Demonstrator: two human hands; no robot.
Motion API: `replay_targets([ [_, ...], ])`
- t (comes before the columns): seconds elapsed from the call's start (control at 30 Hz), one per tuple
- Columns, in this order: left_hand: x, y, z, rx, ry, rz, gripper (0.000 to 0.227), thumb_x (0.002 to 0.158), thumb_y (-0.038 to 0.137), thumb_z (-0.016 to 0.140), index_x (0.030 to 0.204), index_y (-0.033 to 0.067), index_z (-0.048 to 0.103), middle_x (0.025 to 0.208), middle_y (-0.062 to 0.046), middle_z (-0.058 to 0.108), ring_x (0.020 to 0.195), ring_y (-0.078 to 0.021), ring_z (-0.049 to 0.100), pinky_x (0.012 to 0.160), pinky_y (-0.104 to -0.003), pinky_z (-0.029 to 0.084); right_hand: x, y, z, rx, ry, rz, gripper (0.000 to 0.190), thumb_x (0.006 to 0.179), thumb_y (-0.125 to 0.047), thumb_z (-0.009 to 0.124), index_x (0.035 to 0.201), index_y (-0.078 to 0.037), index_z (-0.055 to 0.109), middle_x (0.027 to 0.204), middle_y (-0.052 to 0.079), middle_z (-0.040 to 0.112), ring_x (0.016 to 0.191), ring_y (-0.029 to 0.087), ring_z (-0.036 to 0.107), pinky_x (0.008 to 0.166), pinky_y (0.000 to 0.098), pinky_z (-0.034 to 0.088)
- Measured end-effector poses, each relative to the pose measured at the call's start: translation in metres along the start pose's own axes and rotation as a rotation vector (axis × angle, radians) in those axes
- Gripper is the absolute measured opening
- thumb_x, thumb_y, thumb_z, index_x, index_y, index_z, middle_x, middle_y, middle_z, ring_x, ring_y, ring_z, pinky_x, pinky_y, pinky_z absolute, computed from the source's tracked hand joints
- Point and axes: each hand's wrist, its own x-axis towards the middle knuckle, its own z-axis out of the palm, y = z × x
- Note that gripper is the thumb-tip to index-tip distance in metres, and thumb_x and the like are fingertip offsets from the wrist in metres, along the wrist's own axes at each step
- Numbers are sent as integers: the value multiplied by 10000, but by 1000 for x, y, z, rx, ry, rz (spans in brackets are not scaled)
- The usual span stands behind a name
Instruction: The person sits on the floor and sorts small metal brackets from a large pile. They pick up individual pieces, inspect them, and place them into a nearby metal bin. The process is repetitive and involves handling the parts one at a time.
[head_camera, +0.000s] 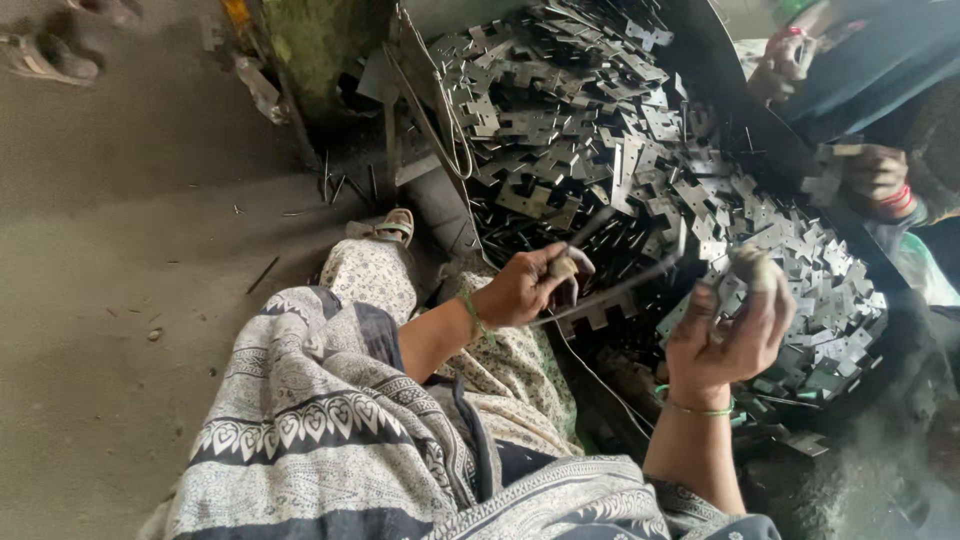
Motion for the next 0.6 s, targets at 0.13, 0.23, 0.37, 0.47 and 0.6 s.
replay_targets([
  [0.13, 19, -6, -7, -457, 262, -67, 212, 1118, 108, 436, 1225, 84, 618, 813, -42, 675, 634, -91, 615, 542, -243, 541, -31, -2, 22, 229, -464, 78, 910, 762, -290, 896, 1503, -1, 455, 1482, 267, 456, 1399, 363, 488, 1169, 459, 492],
  [0.23, 28, -1, -8, -554, 317, -34, 237, 1146, 132, 394, 1230, 88, 611, 805, -29, 644, 602, -55, 549, 498, -220, 444, -73, -8, 65, 326, -763, 224, 1183, 577, -270, 990, 1504, 36, 322, 1404, 237, 483, 1293, 366, 501, 1082, 445, 466],
  [0.37, 31, 11, -7, -731, 256, -113, 240, 1159, 163, 392, 1261, 83, 595, 778, -22, 626, 578, -24, 464, 489, -198, 352, -138, -1, 118, 666, -765, 387, 574, 765, -28, 803, 1289, -15, 569, 1223, 157, 645, 1145, 263, 654, 964, 386, 543],
  [0.47, 31, 18, -13, -651, 199, -215, 234, 1172, 142, 423, 1310, 66, 596, 792, -43, 634, 593, -37, 469, 497, -203, 365, -177, 12, 136, 803, -935, 756, 143, 916, 24, 718, 1049, 41, 671, 926, 92, 649, 827, 181, 582, 684, 345, 478],
  [0.6, 37, 21, -40, -455, 91, -44, 420, 1102, 99, 507, 1509, 152, 418, 958, -86, 716, 801, -89, 676, 702, -242, 600, -178, 29, 149, 1299, -811, 1321, 171, 899, 99, 585, 1047, 20, 618, 876, 39, 640, 673, 99, 574, 562, 266, 451],
])
